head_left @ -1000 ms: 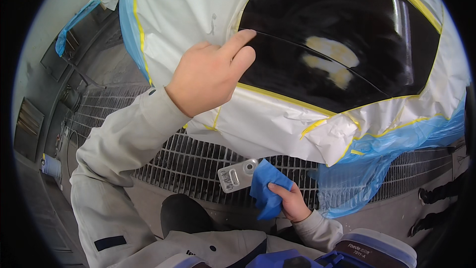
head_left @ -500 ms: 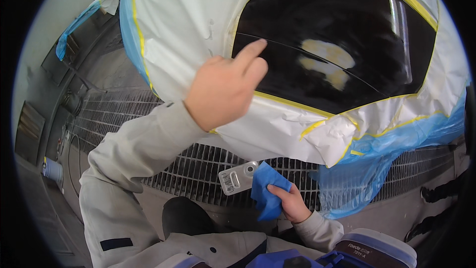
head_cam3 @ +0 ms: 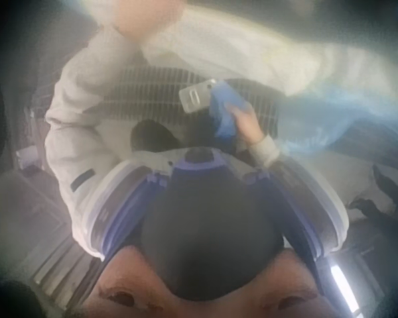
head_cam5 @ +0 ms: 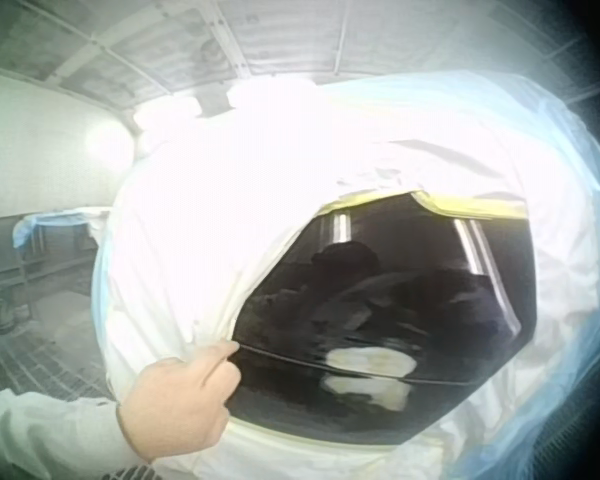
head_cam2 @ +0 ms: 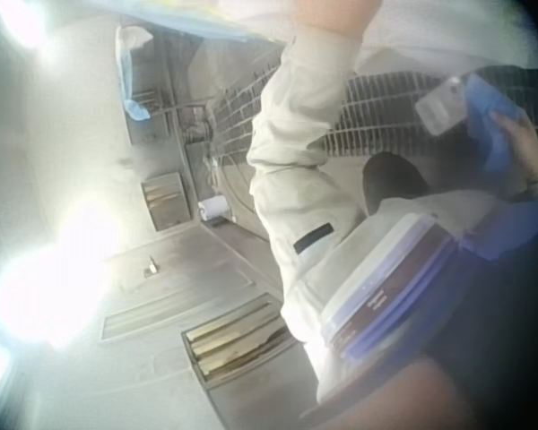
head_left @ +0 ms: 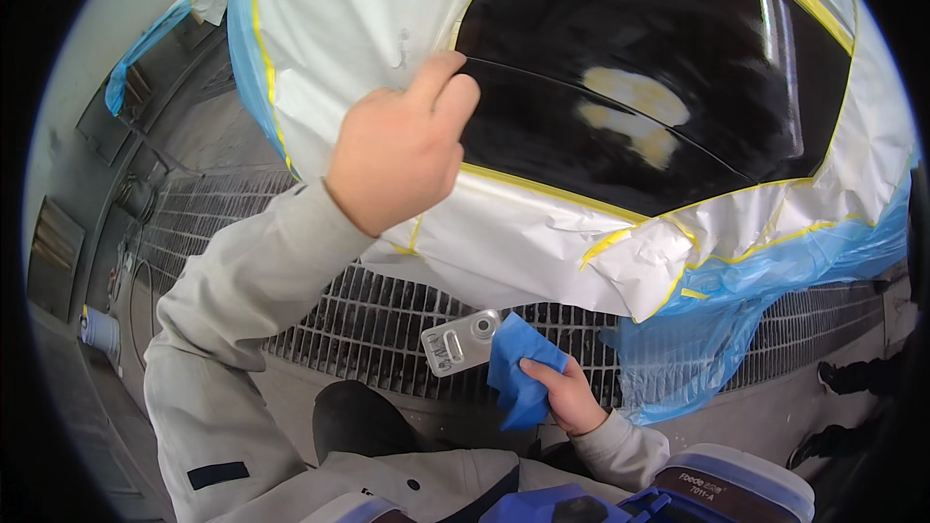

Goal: The person wipes a masked car surface with a blue cloth, then picks up a spray gun and a sponge. They walk around the car, inspect the spray gun, and apply yellow tape to secure blue masking plastic over the rear of the vehicle.

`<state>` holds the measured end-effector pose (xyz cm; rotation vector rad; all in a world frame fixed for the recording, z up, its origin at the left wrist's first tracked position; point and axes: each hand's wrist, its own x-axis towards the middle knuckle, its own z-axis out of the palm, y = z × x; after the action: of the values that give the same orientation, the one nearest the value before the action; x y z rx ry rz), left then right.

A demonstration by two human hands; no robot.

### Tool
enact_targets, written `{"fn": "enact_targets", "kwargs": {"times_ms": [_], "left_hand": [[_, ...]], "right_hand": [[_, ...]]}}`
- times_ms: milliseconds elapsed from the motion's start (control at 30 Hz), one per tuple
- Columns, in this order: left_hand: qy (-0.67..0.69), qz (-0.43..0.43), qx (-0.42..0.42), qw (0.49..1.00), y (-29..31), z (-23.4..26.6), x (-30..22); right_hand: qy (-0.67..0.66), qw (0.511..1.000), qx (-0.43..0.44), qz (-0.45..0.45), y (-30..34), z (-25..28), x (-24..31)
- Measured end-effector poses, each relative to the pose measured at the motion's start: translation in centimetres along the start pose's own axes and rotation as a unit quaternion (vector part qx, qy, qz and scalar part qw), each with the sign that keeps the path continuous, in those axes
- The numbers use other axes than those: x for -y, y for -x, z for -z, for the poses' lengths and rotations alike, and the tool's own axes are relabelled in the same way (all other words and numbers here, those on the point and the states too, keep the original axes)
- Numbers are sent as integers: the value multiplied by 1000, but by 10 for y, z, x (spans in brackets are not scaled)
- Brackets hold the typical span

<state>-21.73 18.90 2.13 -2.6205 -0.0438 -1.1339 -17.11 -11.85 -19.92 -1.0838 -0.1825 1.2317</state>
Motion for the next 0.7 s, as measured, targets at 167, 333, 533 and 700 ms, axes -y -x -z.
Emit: {"fn": "enact_targets", "kwargs": {"times_ms": [167,333,533,700], "left_hand": [[-4,-18,-2,1000,0,-8,-3],[-27,-2,5,1000,-4,2,1],[7,-2,19,1000,-6,-12,-28],[223,42,35,973,52,13,-62]], "right_hand": [[10,1000,5,8,-3,-4,-3],[4,1000,6,7,0,-5,-2],[9,1000,-4,21,-4,-9,-1],[-6,995,-37,89,-1,-15,6]]}}
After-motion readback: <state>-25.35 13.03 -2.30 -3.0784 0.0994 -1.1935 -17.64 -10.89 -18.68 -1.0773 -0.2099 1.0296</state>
